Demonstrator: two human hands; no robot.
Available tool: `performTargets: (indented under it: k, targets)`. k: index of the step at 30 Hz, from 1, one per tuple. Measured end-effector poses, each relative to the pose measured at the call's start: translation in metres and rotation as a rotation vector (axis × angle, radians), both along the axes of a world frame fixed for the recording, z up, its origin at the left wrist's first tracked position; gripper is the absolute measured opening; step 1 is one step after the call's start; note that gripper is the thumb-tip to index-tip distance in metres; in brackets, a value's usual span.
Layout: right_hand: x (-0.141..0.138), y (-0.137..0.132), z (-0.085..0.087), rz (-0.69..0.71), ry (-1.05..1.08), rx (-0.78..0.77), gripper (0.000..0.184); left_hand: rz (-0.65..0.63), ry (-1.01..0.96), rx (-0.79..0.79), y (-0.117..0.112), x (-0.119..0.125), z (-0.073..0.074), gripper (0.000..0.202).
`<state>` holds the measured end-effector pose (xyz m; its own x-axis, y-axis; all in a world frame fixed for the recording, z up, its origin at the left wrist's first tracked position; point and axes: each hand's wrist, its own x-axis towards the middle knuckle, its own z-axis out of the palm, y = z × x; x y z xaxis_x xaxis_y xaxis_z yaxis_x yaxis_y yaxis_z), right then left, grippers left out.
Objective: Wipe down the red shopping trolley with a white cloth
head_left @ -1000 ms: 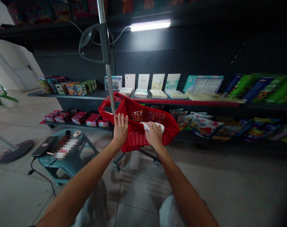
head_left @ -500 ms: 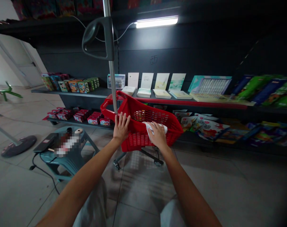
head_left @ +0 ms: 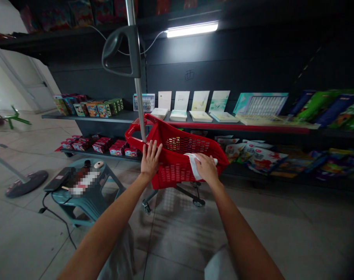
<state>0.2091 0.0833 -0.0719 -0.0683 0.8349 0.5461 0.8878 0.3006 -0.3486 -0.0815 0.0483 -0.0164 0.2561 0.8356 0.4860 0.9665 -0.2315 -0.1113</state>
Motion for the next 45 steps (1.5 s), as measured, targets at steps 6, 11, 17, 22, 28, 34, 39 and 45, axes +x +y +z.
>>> performTargets:
  k: [6, 11, 17, 22, 28, 34, 39, 45]
  targets:
    - [0.033, 0.007, -0.011, -0.02, 0.015, -0.037, 0.044, -0.037, -0.05, 0.029, -0.012, 0.0, 0.005, 0.105]
    - [0.032, 0.012, -0.015, -0.003, 0.047, -0.014, 0.042, -0.072, -0.219, 0.013, -0.035, -0.004, -0.016, 0.104]
    - [0.029, 0.017, -0.012, 0.015, 0.296, 0.055, 0.038, -0.022, -0.549, 0.011, -0.039, 0.003, -0.038, 0.102]
    - [0.02, 0.013, -0.007, -0.028, 0.505, 0.035, 0.034, -0.115, -0.726, -0.004, -0.034, 0.005, -0.036, 0.104]
    - [-0.042, -0.002, 0.005, 0.122, 0.545, 0.113, 0.029, -0.097, -0.714, 0.024, -0.033, 0.011, -0.035, 0.103]
    - [-0.106, -0.02, 0.023, 0.406, 0.614, 0.175, 0.025, -0.016, -0.621, 0.009, -0.035, 0.012, -0.035, 0.1]
    - [-0.109, -0.015, 0.032, 0.355, 1.081, 0.14, 0.033, 0.071, -0.577, -0.051, -0.037, 0.01, -0.032, 0.102]
    - [-0.041, 0.0, 0.029, -0.274, 1.158, 0.489, 0.039, 0.074, -0.583, -0.074, -0.04, 0.01, -0.031, 0.102]
